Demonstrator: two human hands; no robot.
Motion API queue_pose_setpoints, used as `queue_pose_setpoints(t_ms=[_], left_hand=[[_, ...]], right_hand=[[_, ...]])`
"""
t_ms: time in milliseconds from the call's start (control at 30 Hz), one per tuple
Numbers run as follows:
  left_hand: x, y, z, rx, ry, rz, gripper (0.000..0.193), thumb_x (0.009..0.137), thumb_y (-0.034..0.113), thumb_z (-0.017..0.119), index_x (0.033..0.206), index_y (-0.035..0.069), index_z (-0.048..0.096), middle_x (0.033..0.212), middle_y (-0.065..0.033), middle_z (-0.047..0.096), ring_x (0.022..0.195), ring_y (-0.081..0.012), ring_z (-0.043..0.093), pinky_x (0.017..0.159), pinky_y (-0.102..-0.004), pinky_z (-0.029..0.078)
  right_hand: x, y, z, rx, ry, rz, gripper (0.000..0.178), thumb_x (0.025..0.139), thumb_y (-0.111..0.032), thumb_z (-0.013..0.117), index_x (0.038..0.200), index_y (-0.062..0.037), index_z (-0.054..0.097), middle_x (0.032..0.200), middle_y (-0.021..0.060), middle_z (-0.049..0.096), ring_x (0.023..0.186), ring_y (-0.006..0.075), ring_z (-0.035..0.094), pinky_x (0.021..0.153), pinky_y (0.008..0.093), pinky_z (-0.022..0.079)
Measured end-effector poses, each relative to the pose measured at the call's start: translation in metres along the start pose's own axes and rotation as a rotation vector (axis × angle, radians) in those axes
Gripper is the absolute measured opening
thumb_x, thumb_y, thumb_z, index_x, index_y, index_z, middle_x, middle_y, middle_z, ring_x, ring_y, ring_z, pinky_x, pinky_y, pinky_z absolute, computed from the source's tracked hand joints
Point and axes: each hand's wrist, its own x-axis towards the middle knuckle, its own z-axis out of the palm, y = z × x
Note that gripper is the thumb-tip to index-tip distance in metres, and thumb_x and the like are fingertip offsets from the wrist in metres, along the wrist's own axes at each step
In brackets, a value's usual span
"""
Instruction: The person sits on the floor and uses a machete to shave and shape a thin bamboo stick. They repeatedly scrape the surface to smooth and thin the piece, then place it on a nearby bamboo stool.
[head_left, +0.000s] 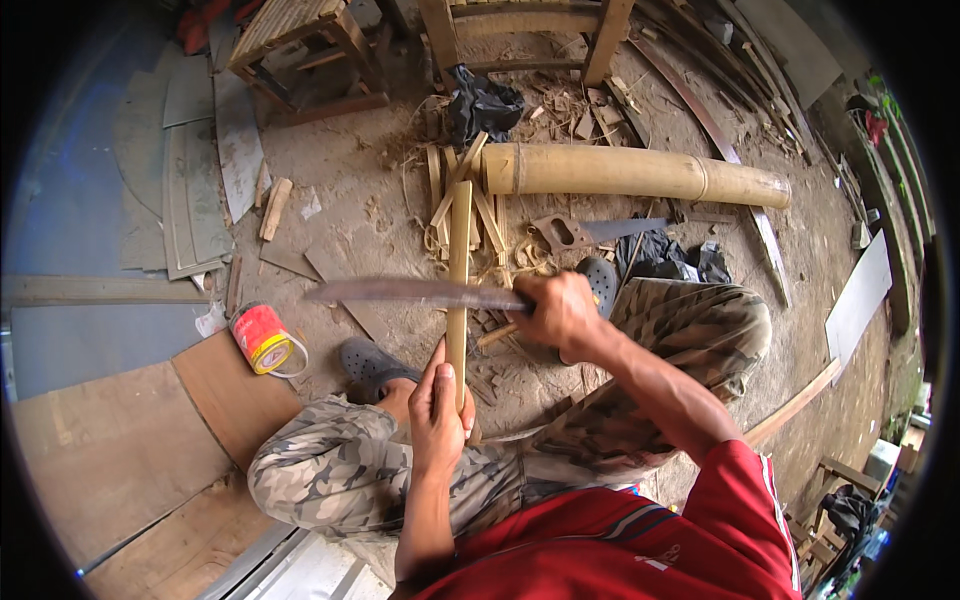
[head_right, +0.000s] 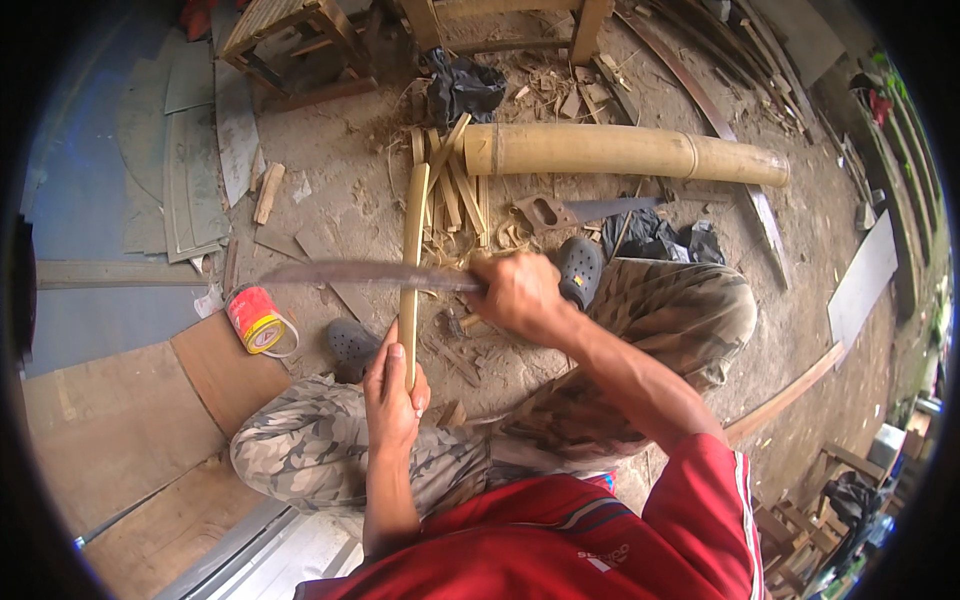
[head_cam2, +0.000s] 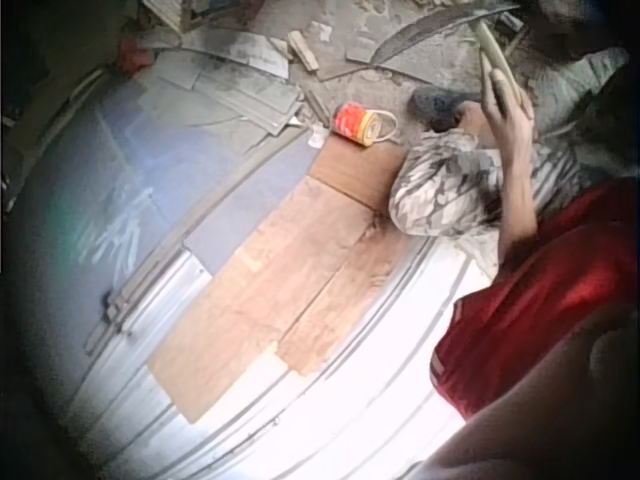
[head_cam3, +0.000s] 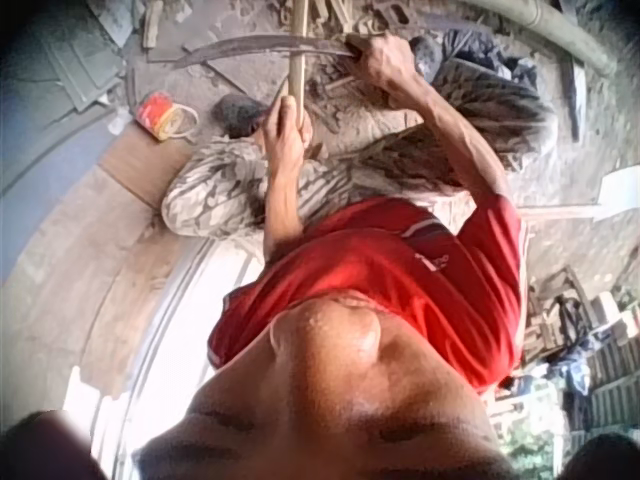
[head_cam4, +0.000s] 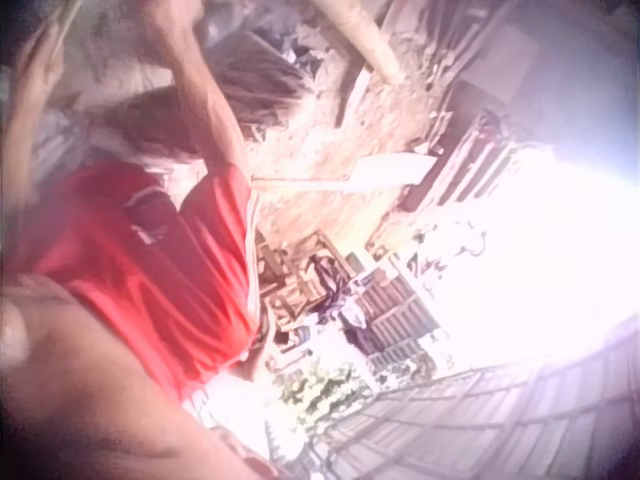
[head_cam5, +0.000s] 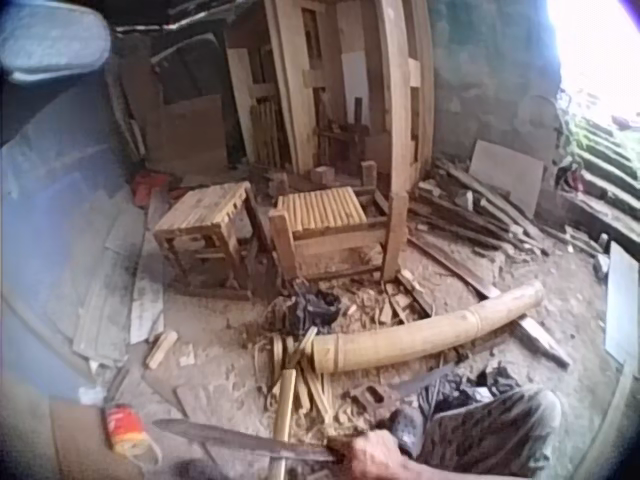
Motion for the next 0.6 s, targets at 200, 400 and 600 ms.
queue_pose_setpoints(t_ms=[200,400,600], left_hand=[[0.002,-0.010,-0.003,-0.017,0.063,0.021,0.044,0.106,0.026,0.041,0.146,0.005,0.043,0.055,0.0042,0.037,0.043,-0.0038,0.033,0.039,-0.0205,0.030],[-0.010,0.000,-0.024,-0.102,0.015,-0.070,0.043,0.106,0.027,0.042,0.144,0.007,0.046,0.054,0.0037,0.039,0.043,-0.0045,0.034,0.039,-0.0217,0.029],[-0.019,0.002,-0.022,0.013,0.006,-0.048,0.042,0.105,0.024,0.044,0.144,0.007,0.047,0.057,0.0029,0.040,0.044,-0.0053,0.035,0.040,-0.0217,0.029]], right_hand=[[-0.018,-0.013,0.012,0.018,0.048,-0.479,0.018,0.067,-0.024,0.071,0.082,-0.0140,0.067,0.066,0.0039,0.065,0.050,0.0230,0.061,0.046,0.0387,0.047],[0.007,0.012,0.011,-0.202,-0.110,-0.091,0.009,0.076,-0.023,0.066,0.077,-0.0143,0.064,0.063,0.0063,0.065,0.052,0.0268,0.061,0.050,0.0411,0.050],[0.014,0.032,0.009,-0.196,-0.061,-0.063,0.014,0.081,-0.035,0.067,0.081,-0.0205,0.068,0.059,-0.0008,0.061,0.045,0.0172,0.053,0.044,0.0397,0.045]])
